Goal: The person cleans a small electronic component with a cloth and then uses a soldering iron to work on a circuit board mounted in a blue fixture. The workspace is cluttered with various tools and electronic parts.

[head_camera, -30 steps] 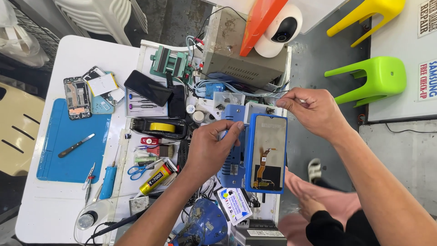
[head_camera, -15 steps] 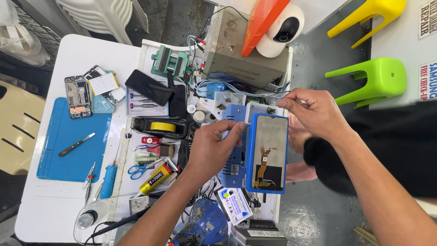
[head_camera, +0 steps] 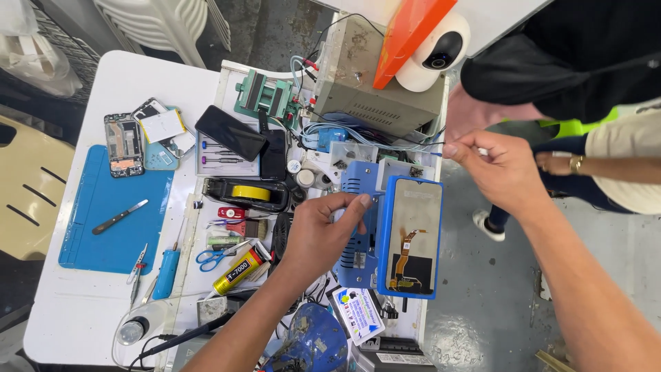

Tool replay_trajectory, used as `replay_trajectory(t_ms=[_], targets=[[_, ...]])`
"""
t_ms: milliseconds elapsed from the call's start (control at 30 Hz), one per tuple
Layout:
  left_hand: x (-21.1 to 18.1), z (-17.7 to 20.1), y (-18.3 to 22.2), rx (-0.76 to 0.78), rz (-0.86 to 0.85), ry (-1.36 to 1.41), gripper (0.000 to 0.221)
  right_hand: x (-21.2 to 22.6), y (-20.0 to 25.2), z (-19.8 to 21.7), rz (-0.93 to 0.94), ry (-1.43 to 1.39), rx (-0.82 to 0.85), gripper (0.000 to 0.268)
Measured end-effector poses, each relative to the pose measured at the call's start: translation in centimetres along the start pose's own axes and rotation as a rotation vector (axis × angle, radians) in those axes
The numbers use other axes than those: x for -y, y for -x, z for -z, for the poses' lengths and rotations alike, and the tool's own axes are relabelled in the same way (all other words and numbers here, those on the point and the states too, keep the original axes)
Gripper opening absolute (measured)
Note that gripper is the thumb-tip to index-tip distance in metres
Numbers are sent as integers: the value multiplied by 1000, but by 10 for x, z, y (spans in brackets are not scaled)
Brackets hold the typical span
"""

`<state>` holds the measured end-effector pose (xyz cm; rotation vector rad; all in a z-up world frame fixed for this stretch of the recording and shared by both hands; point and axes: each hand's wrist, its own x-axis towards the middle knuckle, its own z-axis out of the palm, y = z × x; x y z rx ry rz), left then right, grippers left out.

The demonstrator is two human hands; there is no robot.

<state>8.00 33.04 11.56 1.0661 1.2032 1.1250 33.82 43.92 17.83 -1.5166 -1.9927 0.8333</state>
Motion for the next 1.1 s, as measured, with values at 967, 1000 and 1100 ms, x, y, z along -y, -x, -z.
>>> replay_trajectory(t_ms=[967,1000,1100], targets=[[-67,50,76,149,215,59,34,52,56,36,127,-660,185,30],[-72,48,80,142,215,55,34,67,62,37,130,-667,190,30],[-84,46,100,104,93,63,44,107,84,34,146,-635,317,50]])
